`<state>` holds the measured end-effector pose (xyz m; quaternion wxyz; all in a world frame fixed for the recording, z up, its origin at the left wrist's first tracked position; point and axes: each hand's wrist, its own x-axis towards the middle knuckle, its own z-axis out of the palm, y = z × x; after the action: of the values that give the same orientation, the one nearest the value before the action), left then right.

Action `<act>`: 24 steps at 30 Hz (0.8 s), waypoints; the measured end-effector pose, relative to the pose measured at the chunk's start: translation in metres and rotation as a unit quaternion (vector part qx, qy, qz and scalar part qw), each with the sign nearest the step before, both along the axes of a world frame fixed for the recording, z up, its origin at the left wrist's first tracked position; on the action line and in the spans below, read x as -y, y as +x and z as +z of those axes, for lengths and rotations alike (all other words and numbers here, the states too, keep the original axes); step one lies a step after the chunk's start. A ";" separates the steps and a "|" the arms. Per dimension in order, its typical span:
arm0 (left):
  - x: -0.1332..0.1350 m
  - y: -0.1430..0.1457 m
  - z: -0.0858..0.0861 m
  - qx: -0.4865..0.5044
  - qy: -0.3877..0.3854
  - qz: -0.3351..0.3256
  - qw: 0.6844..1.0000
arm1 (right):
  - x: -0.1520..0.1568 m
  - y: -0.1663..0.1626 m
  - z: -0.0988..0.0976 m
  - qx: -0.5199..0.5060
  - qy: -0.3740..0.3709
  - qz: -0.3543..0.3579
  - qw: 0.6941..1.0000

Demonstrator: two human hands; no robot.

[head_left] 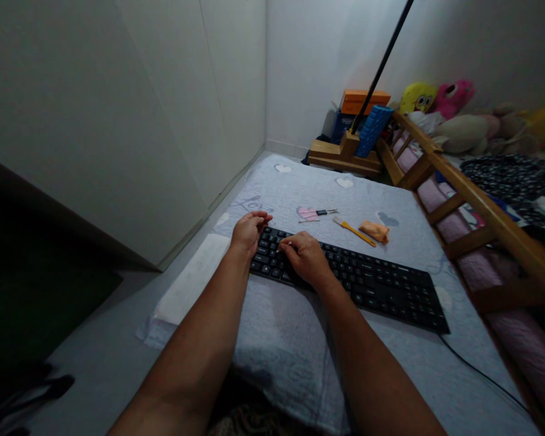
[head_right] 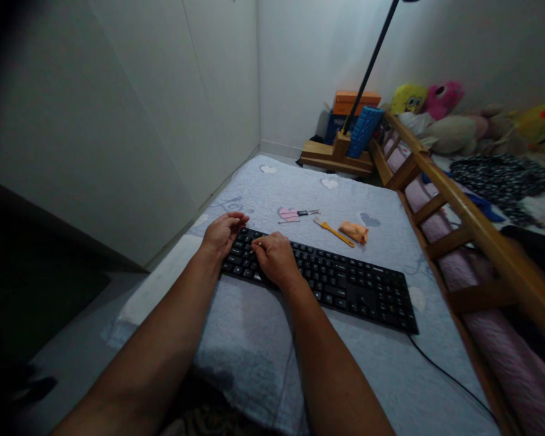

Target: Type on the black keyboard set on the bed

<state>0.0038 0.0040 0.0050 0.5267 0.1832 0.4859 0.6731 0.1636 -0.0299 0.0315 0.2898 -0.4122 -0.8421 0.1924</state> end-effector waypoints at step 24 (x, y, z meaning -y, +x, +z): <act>0.001 0.000 0.002 -0.010 -0.005 0.000 1.000 | -0.002 0.006 0.006 0.016 -0.019 -0.002 1.000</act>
<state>0.0042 0.0028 0.0072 0.5227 0.1873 0.4944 0.6688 0.1699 -0.0280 0.0377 0.2686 -0.4224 -0.8421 0.2005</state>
